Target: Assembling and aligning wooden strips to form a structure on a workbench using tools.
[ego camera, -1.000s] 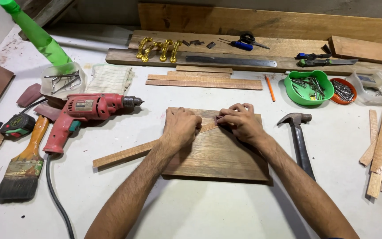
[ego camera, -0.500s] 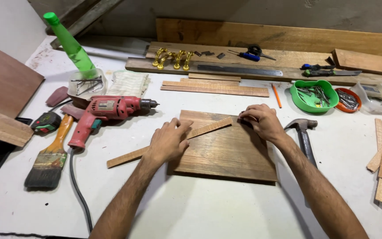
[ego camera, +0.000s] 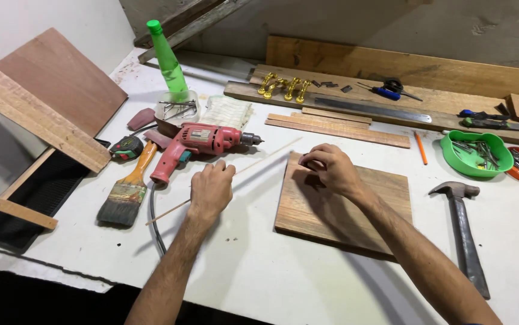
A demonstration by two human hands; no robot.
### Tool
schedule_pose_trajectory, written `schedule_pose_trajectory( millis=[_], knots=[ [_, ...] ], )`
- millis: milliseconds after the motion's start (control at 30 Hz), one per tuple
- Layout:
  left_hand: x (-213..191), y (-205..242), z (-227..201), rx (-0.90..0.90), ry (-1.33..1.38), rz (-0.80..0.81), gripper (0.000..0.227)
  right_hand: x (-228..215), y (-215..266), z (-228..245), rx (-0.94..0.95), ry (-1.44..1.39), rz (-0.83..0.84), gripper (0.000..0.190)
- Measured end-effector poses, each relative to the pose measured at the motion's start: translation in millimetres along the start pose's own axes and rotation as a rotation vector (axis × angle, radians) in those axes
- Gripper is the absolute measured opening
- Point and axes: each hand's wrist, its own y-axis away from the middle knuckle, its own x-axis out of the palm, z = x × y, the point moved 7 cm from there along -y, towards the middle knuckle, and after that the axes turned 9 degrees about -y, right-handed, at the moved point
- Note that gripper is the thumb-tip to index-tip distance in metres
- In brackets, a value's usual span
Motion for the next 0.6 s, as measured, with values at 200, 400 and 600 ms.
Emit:
schedule_pose_trajectory(
  millis=[200, 400, 600],
  knots=[
    [-31.4, 18.6, 48.6, -0.188, 0.256, -0.032, 0.019, 68.9, -46.1, 49.3, -0.143, -0.037, 0.132, 0.023],
    [-33.3, 36.8, 87.0, -0.347, 0.450, 0.107, 0.023, 143.8, -84.1, 80.6, -0.255, 0.110, 0.262, 0.024],
    [-19.9, 42.8, 106.2, -0.366, 0.625, 0.096, 0.041, 158.5, -87.9, 108.2, -0.356, 0.100, 0.268, 0.017]
  ],
)
